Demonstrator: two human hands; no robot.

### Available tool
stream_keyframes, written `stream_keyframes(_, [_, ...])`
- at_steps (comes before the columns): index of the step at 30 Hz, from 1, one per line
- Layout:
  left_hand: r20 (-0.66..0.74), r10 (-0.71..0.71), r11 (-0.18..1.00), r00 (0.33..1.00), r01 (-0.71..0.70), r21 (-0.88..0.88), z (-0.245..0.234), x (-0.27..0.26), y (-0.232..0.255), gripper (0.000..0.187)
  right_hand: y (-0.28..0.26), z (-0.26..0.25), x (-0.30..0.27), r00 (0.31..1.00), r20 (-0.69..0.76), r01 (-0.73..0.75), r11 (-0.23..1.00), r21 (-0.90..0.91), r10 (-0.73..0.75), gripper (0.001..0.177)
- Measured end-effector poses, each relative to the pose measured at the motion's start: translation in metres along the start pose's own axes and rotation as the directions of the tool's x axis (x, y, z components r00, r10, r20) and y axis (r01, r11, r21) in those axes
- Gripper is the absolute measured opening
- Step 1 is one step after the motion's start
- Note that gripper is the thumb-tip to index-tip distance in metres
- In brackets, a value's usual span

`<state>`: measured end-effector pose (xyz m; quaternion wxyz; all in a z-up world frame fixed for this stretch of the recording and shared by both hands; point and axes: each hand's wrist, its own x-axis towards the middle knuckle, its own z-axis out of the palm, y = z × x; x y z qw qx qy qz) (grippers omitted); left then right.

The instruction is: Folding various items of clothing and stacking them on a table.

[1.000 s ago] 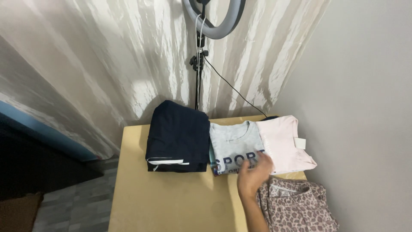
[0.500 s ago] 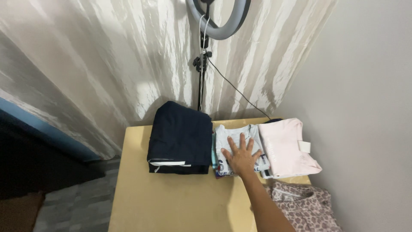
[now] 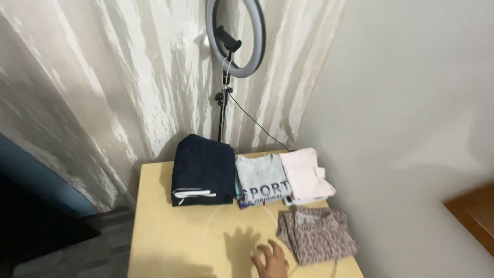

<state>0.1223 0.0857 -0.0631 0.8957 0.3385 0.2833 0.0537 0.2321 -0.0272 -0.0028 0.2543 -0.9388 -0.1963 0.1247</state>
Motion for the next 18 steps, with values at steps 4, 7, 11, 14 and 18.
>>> stream_keyframes(4, [-0.05, -0.08, 0.994, 0.996, 0.084, 0.067, 0.024, -0.072, 0.019, 0.024, 0.056, 0.032, -0.068, 0.991, -0.136, -0.006, 0.997, -0.082, -0.005, 0.028])
stream_keyframes(7, [-0.116, -0.195, 0.97, 0.974, 0.209, 0.124, 0.021, -0.157, 0.005, 0.023, 0.042, -0.011, -0.13, 0.999, 0.022, -0.022, 0.994, -0.106, 0.024, 0.027])
stream_keyframes(11, [-0.07, -0.292, 0.85, 0.954, 0.292, 0.439, 0.051, -0.238, 0.036, 0.03, 0.024, -0.04, -0.216, 0.984, -0.085, -0.155, 0.988, 0.028, 0.156, 0.025])
stream_keyframes(14, [-0.013, -0.376, 0.779, 0.926, 0.324, 0.537, 0.051, -0.27, 0.013, 0.024, 0.02, -0.055, -0.291, 0.962, -0.128, -0.229, 0.969, 0.088, 0.239, 0.032])
stream_keyframes(18, [0.204, -0.416, 0.769, 0.886, 0.223, 0.599, 0.064, -0.292, -0.034, 0.031, 0.042, -0.073, -0.377, 0.931, -0.016, -0.362, 0.929, 0.081, 0.365, 0.034])
